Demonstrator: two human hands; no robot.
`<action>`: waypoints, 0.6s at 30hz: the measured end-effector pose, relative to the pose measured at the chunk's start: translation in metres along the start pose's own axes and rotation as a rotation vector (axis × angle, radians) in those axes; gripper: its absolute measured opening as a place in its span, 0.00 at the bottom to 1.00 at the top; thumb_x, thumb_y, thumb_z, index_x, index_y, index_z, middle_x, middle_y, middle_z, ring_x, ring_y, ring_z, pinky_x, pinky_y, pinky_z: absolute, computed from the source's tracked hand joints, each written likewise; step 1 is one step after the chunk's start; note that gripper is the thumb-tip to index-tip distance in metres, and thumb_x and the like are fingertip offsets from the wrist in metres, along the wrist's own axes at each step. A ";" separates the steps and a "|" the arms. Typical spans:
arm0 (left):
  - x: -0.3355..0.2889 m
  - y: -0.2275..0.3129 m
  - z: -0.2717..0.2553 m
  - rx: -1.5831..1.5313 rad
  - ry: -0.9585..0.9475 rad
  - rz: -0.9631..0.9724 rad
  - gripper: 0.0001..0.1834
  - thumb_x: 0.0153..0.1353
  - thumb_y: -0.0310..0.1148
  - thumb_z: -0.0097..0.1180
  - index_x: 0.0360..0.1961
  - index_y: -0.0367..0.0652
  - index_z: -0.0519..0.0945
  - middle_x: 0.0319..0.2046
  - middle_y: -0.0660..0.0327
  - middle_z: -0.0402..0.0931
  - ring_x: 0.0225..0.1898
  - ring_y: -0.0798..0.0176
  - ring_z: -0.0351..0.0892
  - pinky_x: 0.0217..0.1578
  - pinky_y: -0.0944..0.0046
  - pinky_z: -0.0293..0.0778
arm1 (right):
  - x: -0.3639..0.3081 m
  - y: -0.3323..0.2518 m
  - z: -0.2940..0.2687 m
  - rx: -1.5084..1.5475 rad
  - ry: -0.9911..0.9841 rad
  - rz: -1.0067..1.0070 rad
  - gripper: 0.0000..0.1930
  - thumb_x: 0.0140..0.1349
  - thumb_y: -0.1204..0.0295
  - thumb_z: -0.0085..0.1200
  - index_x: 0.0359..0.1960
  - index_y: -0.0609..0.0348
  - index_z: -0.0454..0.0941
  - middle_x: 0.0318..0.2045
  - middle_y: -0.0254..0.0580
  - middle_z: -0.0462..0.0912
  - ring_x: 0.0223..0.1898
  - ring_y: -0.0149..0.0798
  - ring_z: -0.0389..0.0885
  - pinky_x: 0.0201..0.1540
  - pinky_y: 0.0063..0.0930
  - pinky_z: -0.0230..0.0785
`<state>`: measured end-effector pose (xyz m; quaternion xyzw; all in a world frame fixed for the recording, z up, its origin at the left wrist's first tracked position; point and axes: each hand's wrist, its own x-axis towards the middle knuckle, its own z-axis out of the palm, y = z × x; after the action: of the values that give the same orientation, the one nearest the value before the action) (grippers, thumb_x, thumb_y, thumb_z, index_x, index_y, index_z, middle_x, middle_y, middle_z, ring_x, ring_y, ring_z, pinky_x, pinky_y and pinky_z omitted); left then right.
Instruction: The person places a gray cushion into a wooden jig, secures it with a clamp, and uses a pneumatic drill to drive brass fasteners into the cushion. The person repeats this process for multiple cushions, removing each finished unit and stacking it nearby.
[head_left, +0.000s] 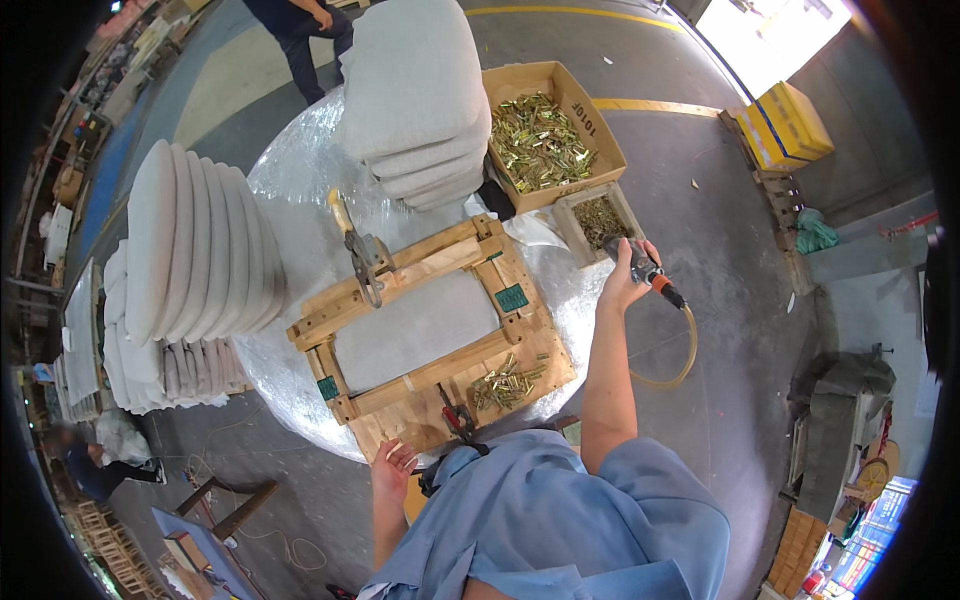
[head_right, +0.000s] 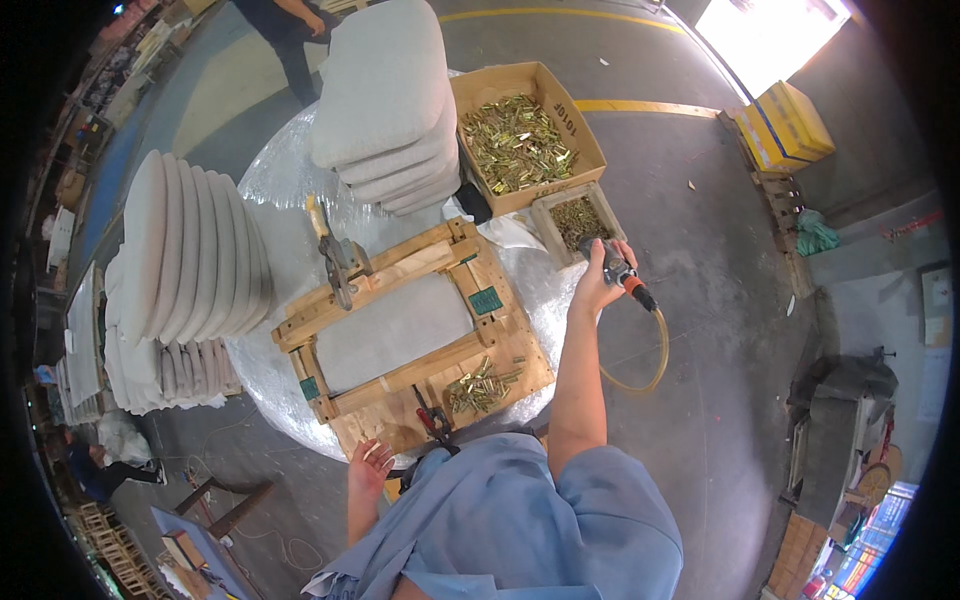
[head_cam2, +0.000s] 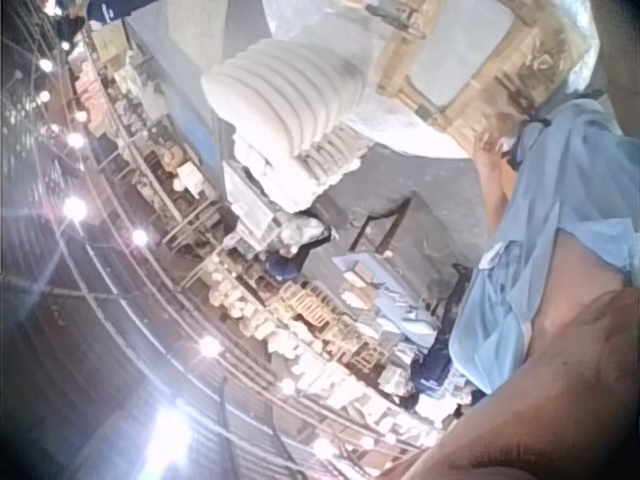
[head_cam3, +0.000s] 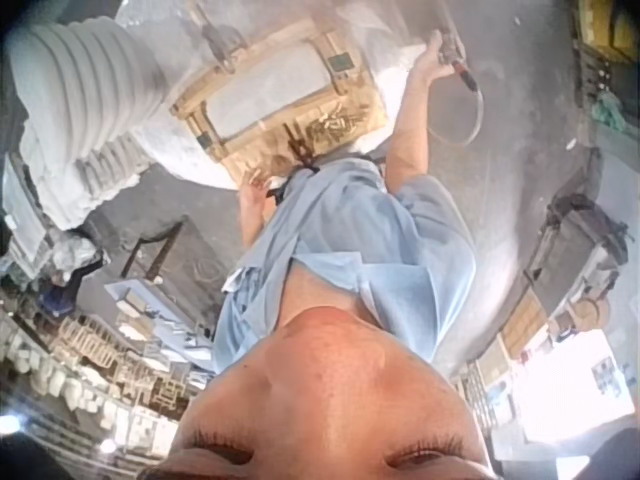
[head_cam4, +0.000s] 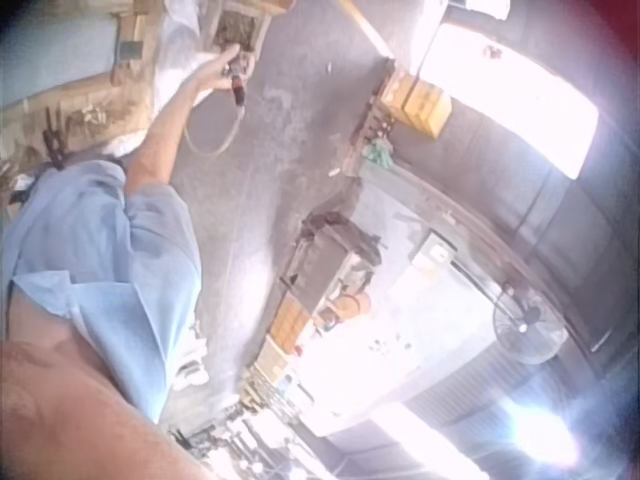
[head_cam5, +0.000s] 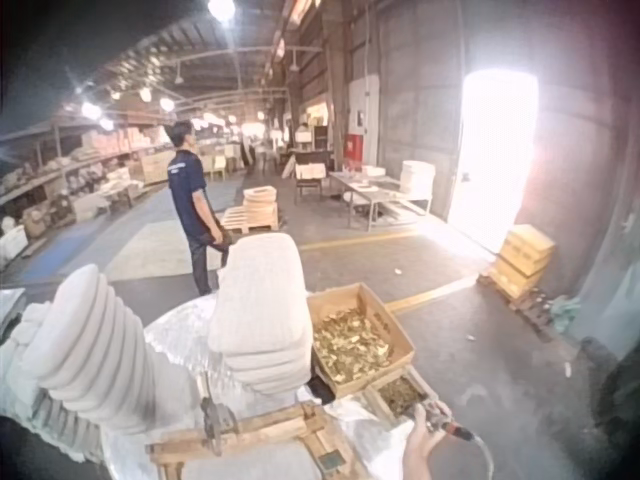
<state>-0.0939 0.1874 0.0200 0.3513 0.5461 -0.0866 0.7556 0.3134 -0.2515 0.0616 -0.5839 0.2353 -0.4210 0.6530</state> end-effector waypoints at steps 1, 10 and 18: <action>0.001 -0.004 -0.001 -0.007 -0.015 0.005 0.24 0.81 0.53 0.49 0.61 0.44 0.76 0.49 0.52 0.84 0.53 0.54 0.82 0.56 0.50 0.78 | 0.001 0.000 0.000 0.103 0.011 0.017 0.25 0.64 0.80 0.70 0.61 0.61 0.74 0.57 0.51 0.81 0.61 0.44 0.82 0.65 0.39 0.77; 0.005 0.001 0.040 0.048 -0.117 0.053 0.24 0.81 0.54 0.50 0.58 0.43 0.79 0.43 0.54 0.85 0.39 0.58 0.85 0.41 0.59 0.82 | -0.011 -0.093 -0.044 0.264 0.020 0.252 0.24 0.69 0.75 0.65 0.65 0.52 0.73 0.60 0.49 0.82 0.59 0.42 0.84 0.60 0.42 0.83; -0.022 0.062 0.186 0.095 -0.495 0.160 0.29 0.81 0.59 0.48 0.61 0.44 0.81 0.48 0.57 0.86 0.45 0.60 0.85 0.43 0.57 0.82 | -0.075 -0.162 -0.091 0.473 -0.322 0.612 0.22 0.73 0.65 0.57 0.67 0.50 0.71 0.60 0.54 0.83 0.58 0.50 0.87 0.57 0.49 0.87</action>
<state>0.0715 0.1117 0.0962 0.3965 0.3105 -0.1351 0.8533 0.1564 -0.2352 0.1848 -0.3792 0.1899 -0.1533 0.8925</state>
